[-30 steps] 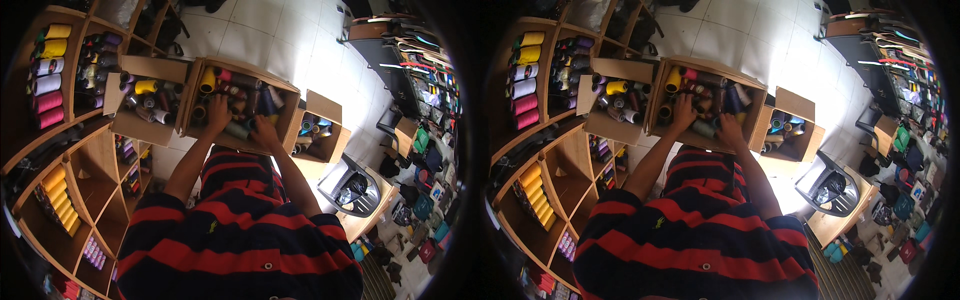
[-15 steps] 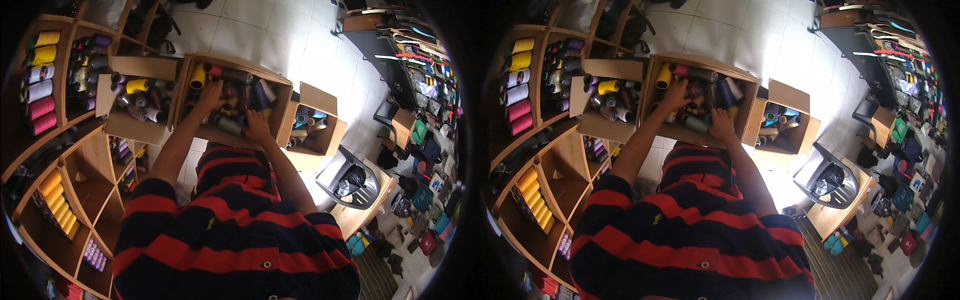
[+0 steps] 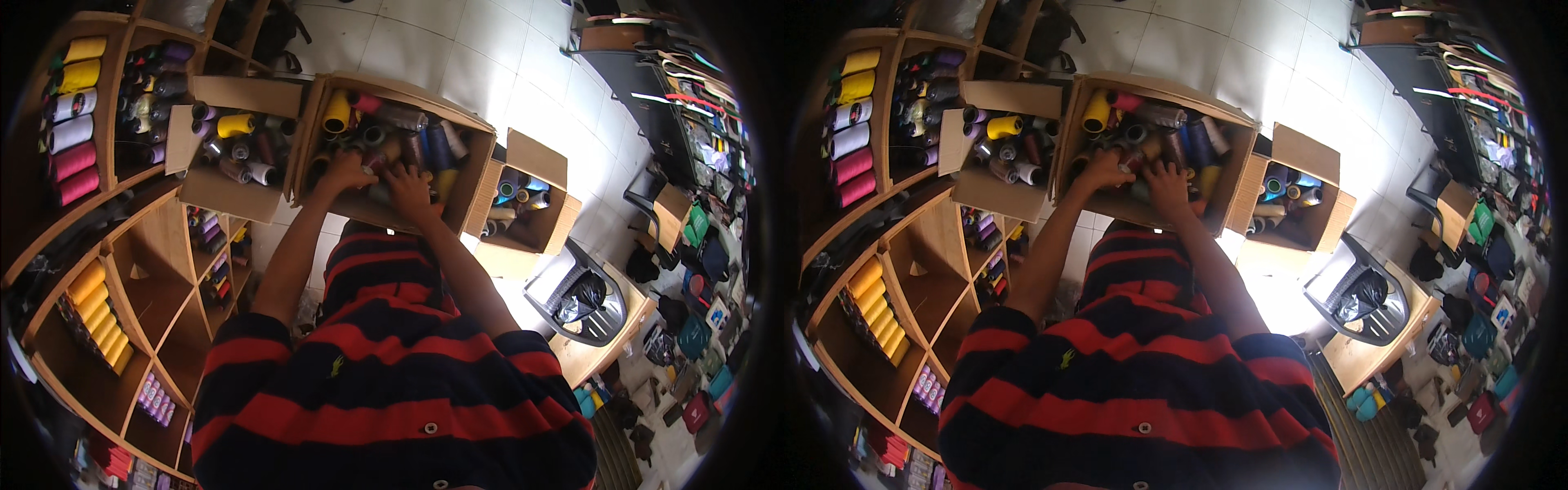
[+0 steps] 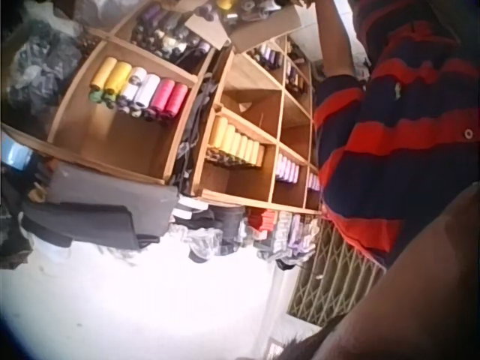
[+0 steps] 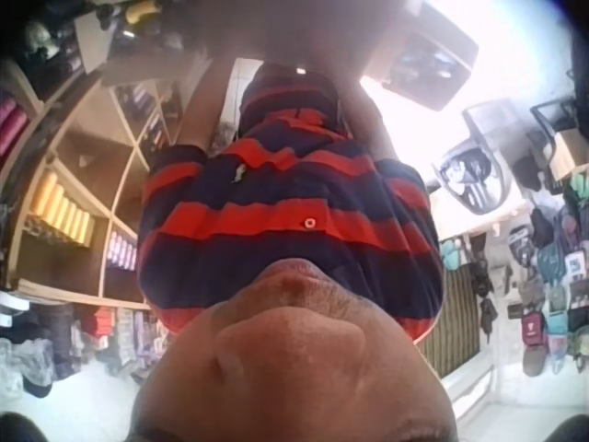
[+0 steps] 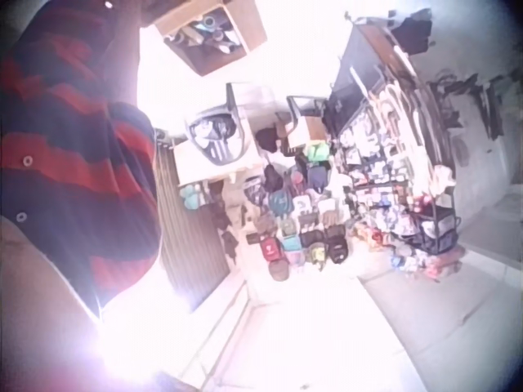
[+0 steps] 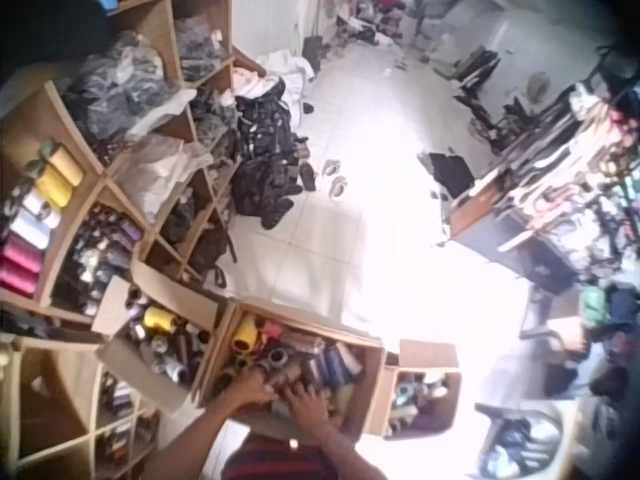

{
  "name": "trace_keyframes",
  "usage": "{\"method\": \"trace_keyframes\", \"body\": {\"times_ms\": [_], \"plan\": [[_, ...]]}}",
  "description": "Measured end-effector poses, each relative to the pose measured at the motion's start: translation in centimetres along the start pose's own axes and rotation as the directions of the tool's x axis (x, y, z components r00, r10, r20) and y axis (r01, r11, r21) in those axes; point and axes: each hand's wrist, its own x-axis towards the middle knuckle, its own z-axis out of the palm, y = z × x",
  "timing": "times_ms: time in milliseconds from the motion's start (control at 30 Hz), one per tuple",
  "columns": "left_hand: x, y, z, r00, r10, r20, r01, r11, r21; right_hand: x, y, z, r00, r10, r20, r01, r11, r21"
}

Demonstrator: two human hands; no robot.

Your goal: The person selects various spools of thread from cardboard boxes on the floor and places them onto shelves in an organized manner. The person handles spools of various colors including purple, light green, orange, gray, blue, and yellow, placing them one or two at a time into specific slots or rows on the wooden shelves.

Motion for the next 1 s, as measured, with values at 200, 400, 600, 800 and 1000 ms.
{"method": "trace_keyframes", "body": {"times_ms": [200, 400, 600, 800, 1000], "plan": [[0.6, -0.7, -0.3, 1.000, 0.005, 0.008, -0.004, 0.994, -0.110, 1.5, -0.7, -2.3, 0.957, 0.289, -0.026, -0.269, 0.919, 0.289], [0.7, -0.9, -0.7, 1.000, 0.010, -0.023, -0.012, 0.996, -0.088, 2.2, 0.3, -3.3, 0.942, 0.305, -0.138, -0.257, 0.923, 0.285], [-1.7, 2.4, 1.5, 0.933, 0.084, -0.350, 0.006, 0.968, 0.250, -0.2, 2.1, -1.4, 0.957, 0.277, -0.084, -0.259, 0.950, 0.175], [-0.9, 2.0, 5.8, 0.871, 0.477, -0.116, -0.447, 0.869, 0.211, -4.0, 4.2, 0.4, 0.968, 0.248, 0.034, -0.250, 0.963, 0.096], [0.4, 2.6, 7.3, 0.883, 0.420, 0.210, -0.469, 0.759, 0.452, -6.4, 5.6, 0.7, 0.894, 0.424, 0.146, -0.437, 0.754, 0.490]]}}
